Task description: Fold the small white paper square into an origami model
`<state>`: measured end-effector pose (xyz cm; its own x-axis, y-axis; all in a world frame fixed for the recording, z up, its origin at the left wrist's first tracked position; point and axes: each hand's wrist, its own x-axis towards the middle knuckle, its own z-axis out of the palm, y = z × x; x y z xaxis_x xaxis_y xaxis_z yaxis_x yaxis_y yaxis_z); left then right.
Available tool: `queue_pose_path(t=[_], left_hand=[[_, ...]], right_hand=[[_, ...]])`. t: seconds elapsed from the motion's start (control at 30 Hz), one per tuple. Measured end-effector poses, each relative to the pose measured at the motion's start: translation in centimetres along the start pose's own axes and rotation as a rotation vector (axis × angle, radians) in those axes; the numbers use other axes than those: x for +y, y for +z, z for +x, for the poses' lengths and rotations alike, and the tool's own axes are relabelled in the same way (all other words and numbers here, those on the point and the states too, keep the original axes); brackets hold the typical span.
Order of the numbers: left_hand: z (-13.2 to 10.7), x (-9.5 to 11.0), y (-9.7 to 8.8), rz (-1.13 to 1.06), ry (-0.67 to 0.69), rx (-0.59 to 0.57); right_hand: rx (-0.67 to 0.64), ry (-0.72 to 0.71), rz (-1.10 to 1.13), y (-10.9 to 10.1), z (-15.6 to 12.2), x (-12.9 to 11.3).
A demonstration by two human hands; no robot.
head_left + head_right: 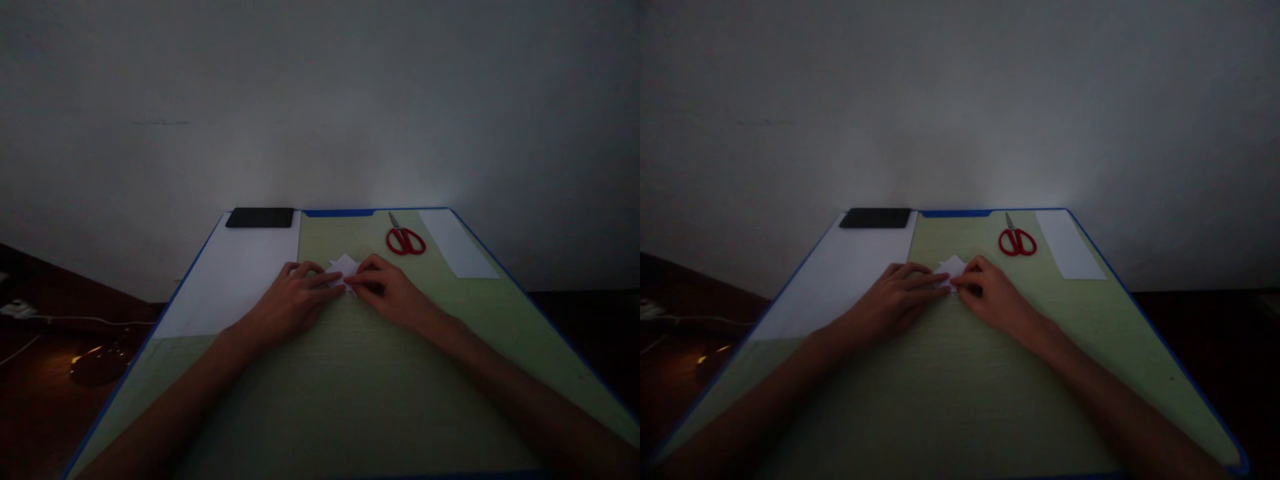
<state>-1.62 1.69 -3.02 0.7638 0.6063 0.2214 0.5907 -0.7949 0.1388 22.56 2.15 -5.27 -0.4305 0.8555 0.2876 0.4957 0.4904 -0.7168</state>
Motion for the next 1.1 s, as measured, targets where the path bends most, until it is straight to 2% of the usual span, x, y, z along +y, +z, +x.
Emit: queue_pose_path(t=[0.17, 0.47, 0.6, 0.73, 0.83, 0.93, 1.03, 1.1], left_hand=[[-0.1, -0.1, 0.2, -0.014, -0.030, -0.007], [-0.1, 0.6, 0.2, -0.018, -0.046, 0.013], [-0.1, 0.4, 0.5, -0.037, -0.052, 0.065], [-0.1, 0.3, 0.3, -0.079, -0.036, 0.068], [0.0, 0.8, 0.0, -0.111, -0.043, 0.086], [0.3, 1.4, 0.1, -0.152, -0.113, 0.147], [0.6, 1.5, 0.9, -0.172, -0.306, 0.256], [0.7, 1.2, 1.6, -0.168, -0.384, 0.282]], right_hand=[[0.033, 0.091, 0.043, 0.3, 0.3, 0.0], [-0.018, 0.140, -0.015, 0.3, 1.0, -0.7], [0.077, 0.068, 0.017, 0.3, 0.5, -0.4], [0.229, 0.082, -0.048, 0.4, 0.2, -0.4], [0.212, 0.088, -0.204, 0.7, 0.1, -0.3], [0.168, 0.117, -0.270, 0.7, 0.1, -0.1], [0.155, 0.107, -0.245, 0.5, 0.2, 0.1], [0.147, 0.085, -0.222, 0.4, 0.2, 0.2]])
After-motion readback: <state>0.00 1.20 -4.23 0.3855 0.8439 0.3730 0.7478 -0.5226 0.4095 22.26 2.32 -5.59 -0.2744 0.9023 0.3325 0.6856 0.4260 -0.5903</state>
